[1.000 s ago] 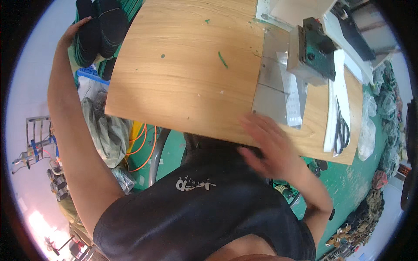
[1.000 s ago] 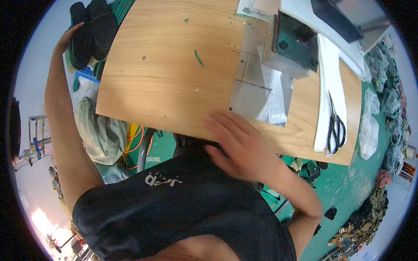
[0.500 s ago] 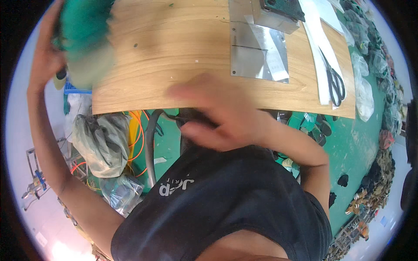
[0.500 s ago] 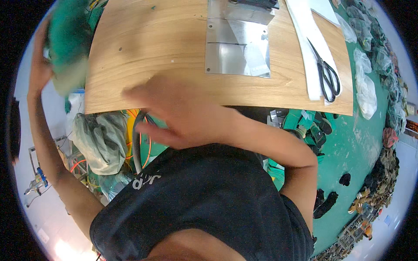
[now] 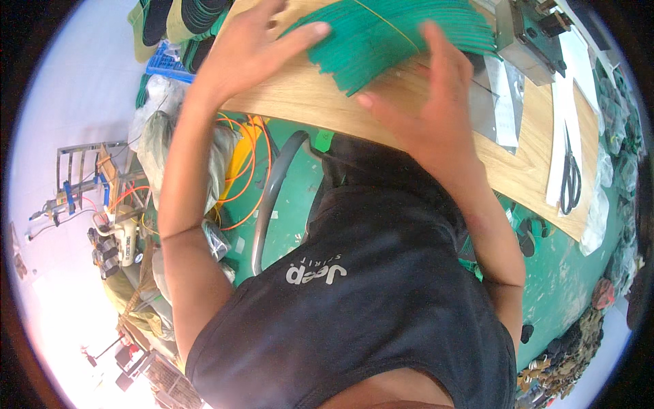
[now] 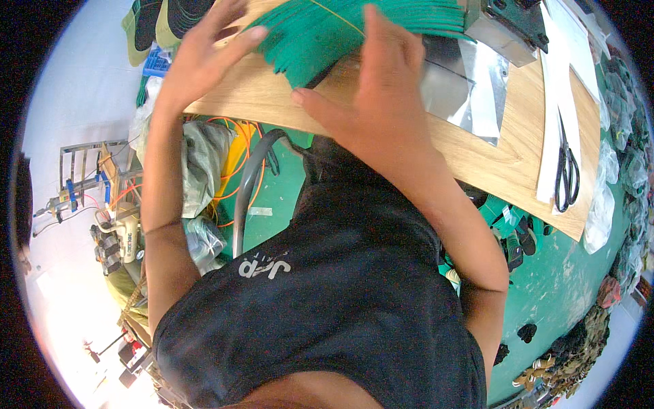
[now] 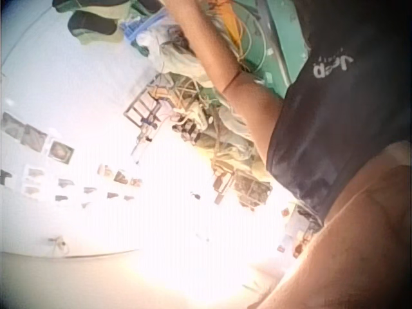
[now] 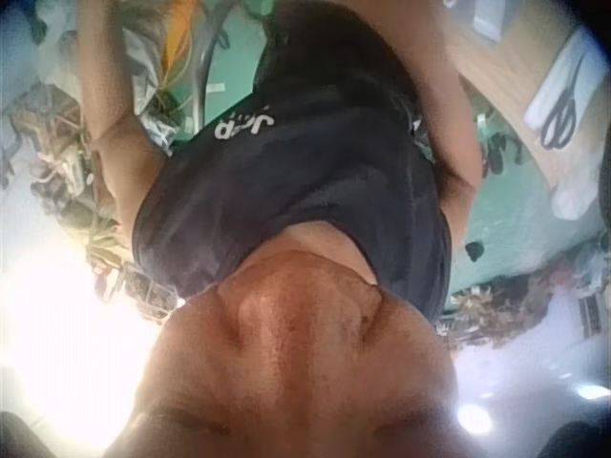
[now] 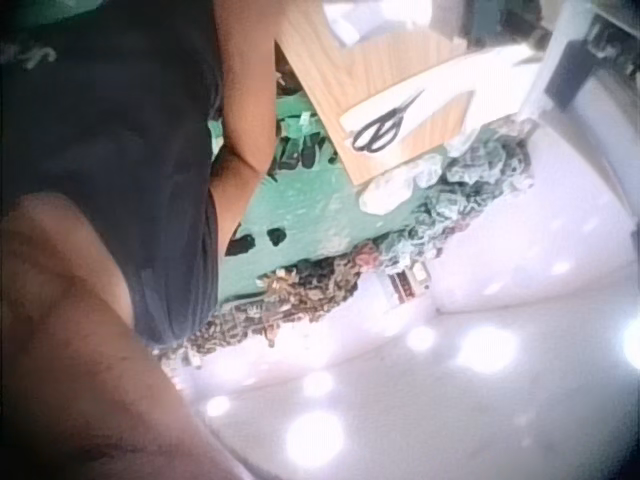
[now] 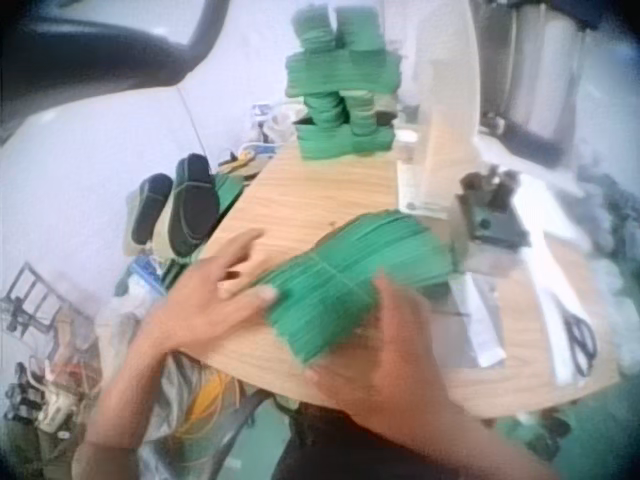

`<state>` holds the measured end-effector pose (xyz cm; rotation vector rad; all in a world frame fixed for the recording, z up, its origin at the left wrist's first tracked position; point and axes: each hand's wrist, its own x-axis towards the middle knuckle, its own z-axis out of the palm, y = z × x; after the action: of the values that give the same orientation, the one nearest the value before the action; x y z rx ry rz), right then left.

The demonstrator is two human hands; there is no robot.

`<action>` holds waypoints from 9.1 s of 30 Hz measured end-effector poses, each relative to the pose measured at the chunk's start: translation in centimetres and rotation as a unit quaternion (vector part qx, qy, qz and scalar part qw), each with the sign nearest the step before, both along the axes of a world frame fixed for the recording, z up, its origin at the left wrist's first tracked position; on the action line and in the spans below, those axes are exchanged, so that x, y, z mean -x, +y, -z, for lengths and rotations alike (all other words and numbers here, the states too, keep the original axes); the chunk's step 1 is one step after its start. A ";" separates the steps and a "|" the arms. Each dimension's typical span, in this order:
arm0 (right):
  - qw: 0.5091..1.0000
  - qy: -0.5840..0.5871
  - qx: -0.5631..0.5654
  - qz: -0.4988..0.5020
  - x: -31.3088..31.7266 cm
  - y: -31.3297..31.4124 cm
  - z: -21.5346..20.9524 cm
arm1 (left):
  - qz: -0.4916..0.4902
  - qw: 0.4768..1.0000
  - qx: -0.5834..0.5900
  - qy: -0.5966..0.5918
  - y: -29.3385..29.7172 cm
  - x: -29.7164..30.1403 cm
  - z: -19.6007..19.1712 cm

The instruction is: The person stacks green insoles, places a black cover on one, cuts a label from a sheet using scissors, and applies the label to the insole by hand.

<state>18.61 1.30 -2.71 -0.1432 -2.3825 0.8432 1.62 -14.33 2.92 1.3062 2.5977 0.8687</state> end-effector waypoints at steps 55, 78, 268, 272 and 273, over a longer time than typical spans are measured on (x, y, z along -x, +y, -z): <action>0.952 -0.278 -0.117 -0.044 -1.8 6.5 -5.8 | -0.001 0.990 0.004 0.138 12.6 24.3 6.3; 0.960 -0.077 0.258 -0.078 -11.3 11.9 -3.5 | 0.342 0.875 -0.088 0.332 6.6 -5.2 -2.8; 0.987 -0.090 -0.019 0.130 -7.5 17.6 2.5 | 0.164 0.976 -0.126 -0.075 8.3 2.8 8.1; 0.987 -0.093 -0.030 0.128 -7.6 17.5 2.2 | 0.170 0.977 -0.128 -0.019 8.5 2.8 8.0; 0.987 -0.093 -0.043 0.126 -7.7 17.6 2.2 | 0.172 0.976 -0.131 0.004 8.5 2.9 8.0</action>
<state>26.30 18.89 -4.95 -0.4965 -2.5007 0.6298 -1.24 -5.81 -5.08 1.7577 2.2147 1.1630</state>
